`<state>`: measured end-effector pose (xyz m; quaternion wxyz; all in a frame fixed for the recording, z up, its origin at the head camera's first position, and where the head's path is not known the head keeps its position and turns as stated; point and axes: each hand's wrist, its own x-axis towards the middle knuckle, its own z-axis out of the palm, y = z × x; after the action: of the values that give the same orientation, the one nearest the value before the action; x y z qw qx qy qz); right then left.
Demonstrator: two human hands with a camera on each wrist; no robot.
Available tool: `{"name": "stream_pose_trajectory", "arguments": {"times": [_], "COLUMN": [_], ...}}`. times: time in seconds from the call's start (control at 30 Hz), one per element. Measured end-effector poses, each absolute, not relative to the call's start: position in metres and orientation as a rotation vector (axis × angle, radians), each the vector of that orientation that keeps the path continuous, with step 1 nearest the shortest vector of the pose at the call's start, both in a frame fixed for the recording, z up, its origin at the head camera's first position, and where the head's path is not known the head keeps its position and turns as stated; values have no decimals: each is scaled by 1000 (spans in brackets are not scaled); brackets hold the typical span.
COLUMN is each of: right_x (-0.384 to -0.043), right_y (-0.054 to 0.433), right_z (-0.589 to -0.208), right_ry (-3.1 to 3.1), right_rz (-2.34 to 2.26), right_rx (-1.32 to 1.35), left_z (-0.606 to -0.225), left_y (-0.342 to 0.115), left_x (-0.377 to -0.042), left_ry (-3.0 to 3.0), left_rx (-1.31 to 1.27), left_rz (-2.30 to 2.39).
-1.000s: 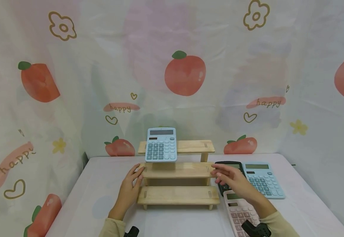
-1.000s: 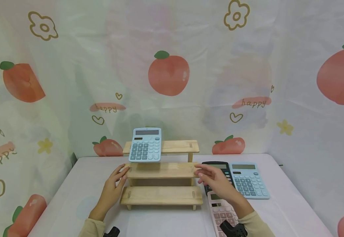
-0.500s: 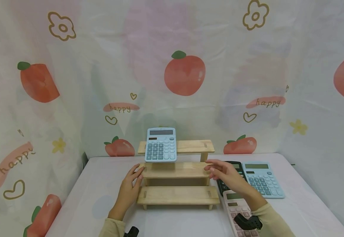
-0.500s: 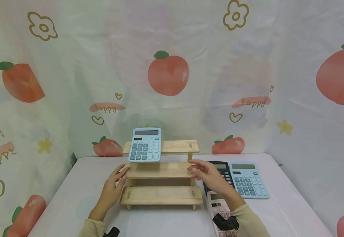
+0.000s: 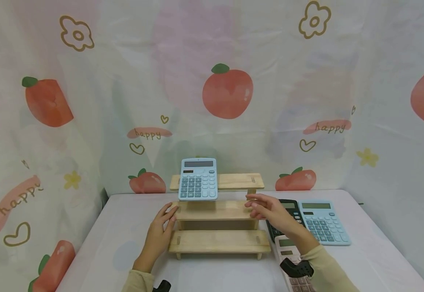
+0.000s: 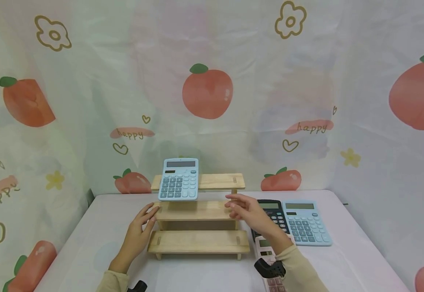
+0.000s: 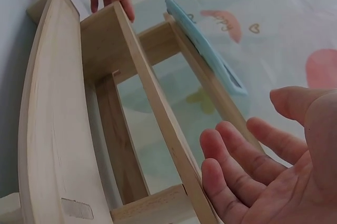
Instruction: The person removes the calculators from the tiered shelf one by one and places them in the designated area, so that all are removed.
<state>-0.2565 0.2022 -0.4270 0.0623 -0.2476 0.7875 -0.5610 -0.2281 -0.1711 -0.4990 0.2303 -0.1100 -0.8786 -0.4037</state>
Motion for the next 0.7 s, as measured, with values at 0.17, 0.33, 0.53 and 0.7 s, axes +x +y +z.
{"name": "stream_pose_trajectory", "arguments": {"times": [0.17,0.33,0.53,0.7], "right_x": [-263,-268,-271,-273], "right_y": [196,190,184,181], "right_z": [-430,-431,-429,-429], "right_ry": [2342,2306,2291,2289], "right_rz": [-1724,-1735,-1729,-1726], "right_rx": [-754,-742,-716,-725], "left_z": [-499,-498,-498,-498], "left_y": [-171,-172,-172,-171], "left_x": [-227,-227,-227,-227], "left_ry": [-2430,-2439,-2437,-2443], "left_rx": [-290,-287,-290,-287], "left_rz": [-1123,-1140,-1146,-1157]}}
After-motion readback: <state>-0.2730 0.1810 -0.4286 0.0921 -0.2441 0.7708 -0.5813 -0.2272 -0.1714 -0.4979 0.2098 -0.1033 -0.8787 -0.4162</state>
